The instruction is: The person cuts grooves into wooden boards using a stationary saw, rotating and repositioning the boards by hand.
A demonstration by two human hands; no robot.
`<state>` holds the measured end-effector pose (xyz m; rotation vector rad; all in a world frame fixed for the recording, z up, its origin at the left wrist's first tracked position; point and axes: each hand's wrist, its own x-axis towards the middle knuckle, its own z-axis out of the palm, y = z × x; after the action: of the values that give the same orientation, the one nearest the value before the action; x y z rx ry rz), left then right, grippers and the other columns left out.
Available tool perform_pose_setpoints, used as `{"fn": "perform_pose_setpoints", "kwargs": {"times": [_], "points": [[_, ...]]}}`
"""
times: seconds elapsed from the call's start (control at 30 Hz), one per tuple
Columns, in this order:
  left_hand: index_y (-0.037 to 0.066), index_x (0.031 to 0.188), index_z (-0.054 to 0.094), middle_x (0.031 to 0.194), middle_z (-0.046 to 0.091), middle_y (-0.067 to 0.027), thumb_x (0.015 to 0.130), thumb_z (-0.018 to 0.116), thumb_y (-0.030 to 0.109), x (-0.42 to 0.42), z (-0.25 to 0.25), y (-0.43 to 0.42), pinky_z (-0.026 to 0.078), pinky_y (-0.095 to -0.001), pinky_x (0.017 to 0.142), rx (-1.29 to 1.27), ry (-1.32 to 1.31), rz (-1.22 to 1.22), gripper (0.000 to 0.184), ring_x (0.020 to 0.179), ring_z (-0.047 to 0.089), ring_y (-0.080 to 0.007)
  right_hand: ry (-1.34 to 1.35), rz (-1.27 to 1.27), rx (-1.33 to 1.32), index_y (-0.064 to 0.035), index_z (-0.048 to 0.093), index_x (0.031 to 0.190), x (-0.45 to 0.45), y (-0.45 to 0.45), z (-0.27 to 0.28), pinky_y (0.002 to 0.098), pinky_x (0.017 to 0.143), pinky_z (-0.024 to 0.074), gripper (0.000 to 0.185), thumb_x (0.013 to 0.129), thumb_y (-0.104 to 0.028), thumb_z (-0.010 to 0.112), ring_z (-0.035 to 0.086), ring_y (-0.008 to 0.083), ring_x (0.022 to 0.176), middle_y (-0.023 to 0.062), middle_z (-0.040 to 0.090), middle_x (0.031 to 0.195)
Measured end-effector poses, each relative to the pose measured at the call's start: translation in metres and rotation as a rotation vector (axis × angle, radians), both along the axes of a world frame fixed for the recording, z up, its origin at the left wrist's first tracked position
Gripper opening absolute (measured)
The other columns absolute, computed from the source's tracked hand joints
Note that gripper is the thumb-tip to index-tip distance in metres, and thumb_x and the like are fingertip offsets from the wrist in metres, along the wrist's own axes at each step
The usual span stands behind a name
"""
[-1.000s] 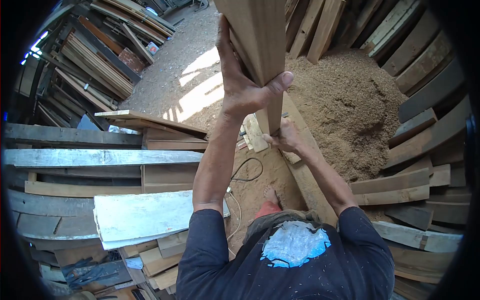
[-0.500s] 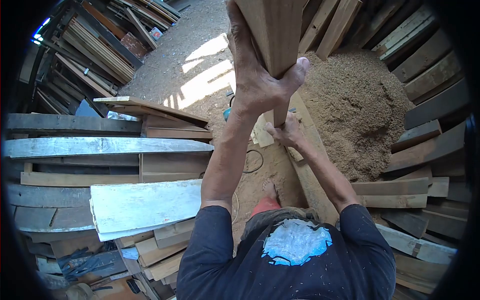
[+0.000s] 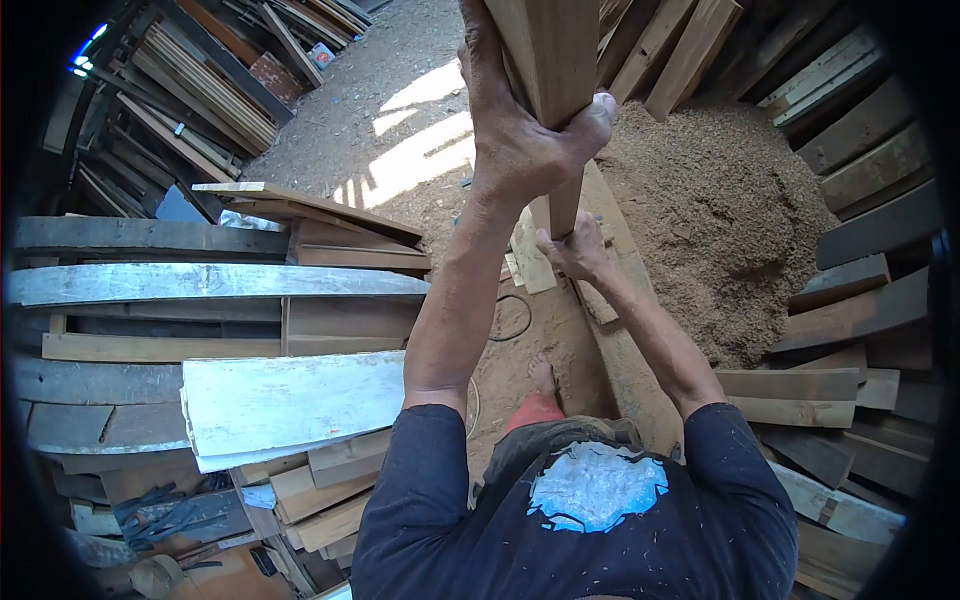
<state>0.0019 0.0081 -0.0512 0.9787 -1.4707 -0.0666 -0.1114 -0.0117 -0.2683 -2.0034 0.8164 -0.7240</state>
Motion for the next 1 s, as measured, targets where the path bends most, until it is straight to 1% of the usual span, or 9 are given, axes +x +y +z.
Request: {"fn": "perform_pose_setpoints", "kwargs": {"times": [0.07,0.17,0.27,0.37,0.47,0.57,0.67,0.87,1.0], "points": [[0.001,0.132,0.042,0.094,0.052,-0.0054,0.076,0.080,0.016,-0.003,0.004,0.000,0.055,-0.0267,0.066,0.022,0.066,-0.021,0.070,0.077,0.061,-0.0132,0.004,0.005,-0.010,-0.0045,0.063,0.099,0.003,-0.004,0.000,0.0500,0.074,0.0552,0.029,0.075,-0.018,0.072,0.069,0.0416,0.083,0.0200,0.068,0.088],[0.002,0.133,0.040,0.092,0.051,-0.0050,0.077,0.079,0.017,0.000,0.005,-0.004,0.055,-0.0278,0.066,0.018,0.055,-0.017,0.070,0.079,0.061,-0.0132,0.020,0.015,-0.012,-0.0038,0.063,0.099,0.006,-0.008,0.004,0.0501,0.075,0.0553,0.030,0.075,-0.019,0.072,0.069,0.0421,0.084,0.0209,0.068,0.089],[0.003,0.132,0.046,0.093,0.057,-0.0074,0.077,0.079,0.019,0.010,0.001,-0.014,0.058,-0.0288,0.070,-0.064,0.035,-0.008,0.066,0.086,0.064,-0.0140,0.014,0.004,-0.033,-0.0036,0.063,0.100,0.011,-0.012,0.004,0.0503,0.075,0.0553,0.030,0.076,-0.020,0.071,0.069,0.0426,0.085,0.0213,0.068,0.090],[0.010,0.165,-0.005,0.134,0.050,-0.0087,0.070,0.069,-0.001,0.012,0.003,-0.022,0.055,-0.0316,0.090,-0.028,0.231,-0.218,0.121,0.110,0.057,-0.0148,-0.002,-0.010,-0.037,-0.0039,0.063,0.100,0.016,-0.015,0.005,0.0509,0.075,0.0553,0.029,0.077,-0.020,0.070,0.069,0.0432,0.085,0.0215,0.068,0.090],[0.010,0.166,-0.001,0.135,0.049,-0.0088,0.069,0.065,0.000,0.012,0.006,-0.025,0.053,-0.0298,0.087,-0.030,0.279,-0.205,0.118,0.106,0.057,-0.0150,-0.015,-0.019,-0.046,-0.0043,0.063,0.100,0.023,-0.021,0.003,0.0514,0.075,0.0555,0.028,0.078,-0.021,0.069,0.069,0.0438,0.084,0.0216,0.069,0.088],[0.009,0.166,-0.002,0.139,0.048,-0.0094,0.069,0.066,0.002,0.023,0.003,-0.029,0.053,-0.0300,0.089,0.039,0.270,-0.210,0.118,0.108,0.057,-0.0157,-0.025,-0.015,-0.057,-0.0045,0.063,0.100,0.028,-0.027,0.001,0.0514,0.074,0.0557,0.028,0.079,-0.021,0.068,0.069,0.0442,0.083,0.0215,0.069,0.086],[0.008,0.165,-0.002,0.140,0.048,-0.0103,0.069,0.065,0.001,0.027,0.003,-0.039,0.053,-0.0305,0.090,-0.079,0.216,-0.205,0.118,0.111,0.057,-0.0167,-0.011,-0.003,-0.049,-0.0046,0.063,0.100,0.033,-0.032,0.000,0.0508,0.073,0.0560,0.028,0.079,-0.022,0.068,0.069,0.0441,0.081,0.0212,0.069,0.085],[0.008,0.165,-0.002,0.141,0.048,-0.0115,0.068,0.065,0.000,0.025,0.016,-0.036,0.054,-0.0309,0.091,0.009,0.274,-0.144,0.118,0.113,0.058,-0.0182,-0.003,-0.024,-0.040,-0.0045,0.063,0.098,0.045,-0.043,-0.004,0.0499,0.073,0.0562,0.027,0.079,-0.023,0.069,0.070,0.0432,0.081,0.0207,0.070,0.084],[0.010,0.166,-0.001,0.137,0.051,-0.0120,0.069,0.062,-0.003,0.040,0.007,-0.049,0.058,-0.0292,0.079,-0.037,0.252,-0.233,0.117,0.101,0.062,-0.0172,0.013,-0.026,-0.059,-0.0045,0.063,0.097,0.050,-0.048,-0.002,0.0497,0.072,0.0563,0.027,0.078,-0.023,0.069,0.070,0.0427,0.080,0.0202,0.069,0.083]]}}
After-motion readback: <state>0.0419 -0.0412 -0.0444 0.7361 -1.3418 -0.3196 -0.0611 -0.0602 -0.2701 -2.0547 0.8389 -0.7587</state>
